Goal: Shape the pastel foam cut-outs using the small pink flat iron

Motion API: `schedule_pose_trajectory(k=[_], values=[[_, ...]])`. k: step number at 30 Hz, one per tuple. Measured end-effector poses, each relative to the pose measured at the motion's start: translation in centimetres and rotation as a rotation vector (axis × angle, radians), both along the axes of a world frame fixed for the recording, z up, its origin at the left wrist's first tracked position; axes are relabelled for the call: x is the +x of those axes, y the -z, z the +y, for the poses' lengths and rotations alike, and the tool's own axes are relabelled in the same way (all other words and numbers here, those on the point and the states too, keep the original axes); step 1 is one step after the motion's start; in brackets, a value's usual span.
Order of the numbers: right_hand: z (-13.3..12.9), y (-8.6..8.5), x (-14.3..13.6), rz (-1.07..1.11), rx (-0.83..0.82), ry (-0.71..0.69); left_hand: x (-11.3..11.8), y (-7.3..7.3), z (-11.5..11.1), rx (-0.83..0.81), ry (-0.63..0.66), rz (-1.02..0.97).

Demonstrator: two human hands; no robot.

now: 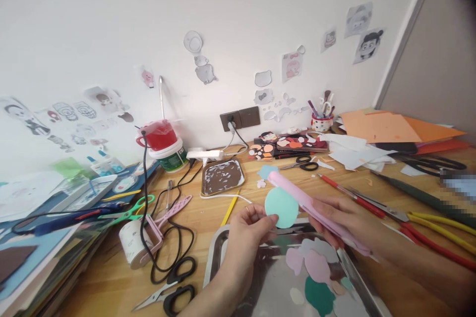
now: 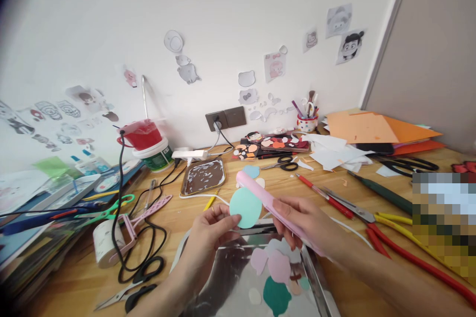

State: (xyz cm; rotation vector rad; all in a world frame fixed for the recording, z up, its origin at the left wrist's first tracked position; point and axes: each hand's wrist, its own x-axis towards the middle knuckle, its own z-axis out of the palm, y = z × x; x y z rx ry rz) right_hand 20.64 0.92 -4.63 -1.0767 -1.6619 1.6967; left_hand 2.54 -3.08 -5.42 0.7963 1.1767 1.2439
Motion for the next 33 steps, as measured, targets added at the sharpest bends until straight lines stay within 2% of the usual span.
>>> schedule_pose_trajectory(k=[6, 15, 23, 30, 33], values=[[-0.2, -0.6, 0.0, 0.043, -0.075, 0.001, -0.3, 0.4, 0.0, 0.032, -0.006, -0.017], [0.6, 1.4, 0.3, 0.03, -0.041, -0.022, -0.1, 0.2, -0.1, 0.016, 0.015, -0.038], [0.3, 0.2, 0.3, -0.02, -0.068, -0.012, -0.1, -0.1, -0.2, 0.0, 0.022, -0.022], [0.1, 0.2, -0.1, -0.128, 0.049, -0.122, 0.0, 0.1, 0.2, -0.022, 0.012, 0.022], [0.2, 0.8, 0.0, -0.142, 0.064, -0.099, 0.0, 0.2, 0.2, -0.017, 0.013, 0.041]])
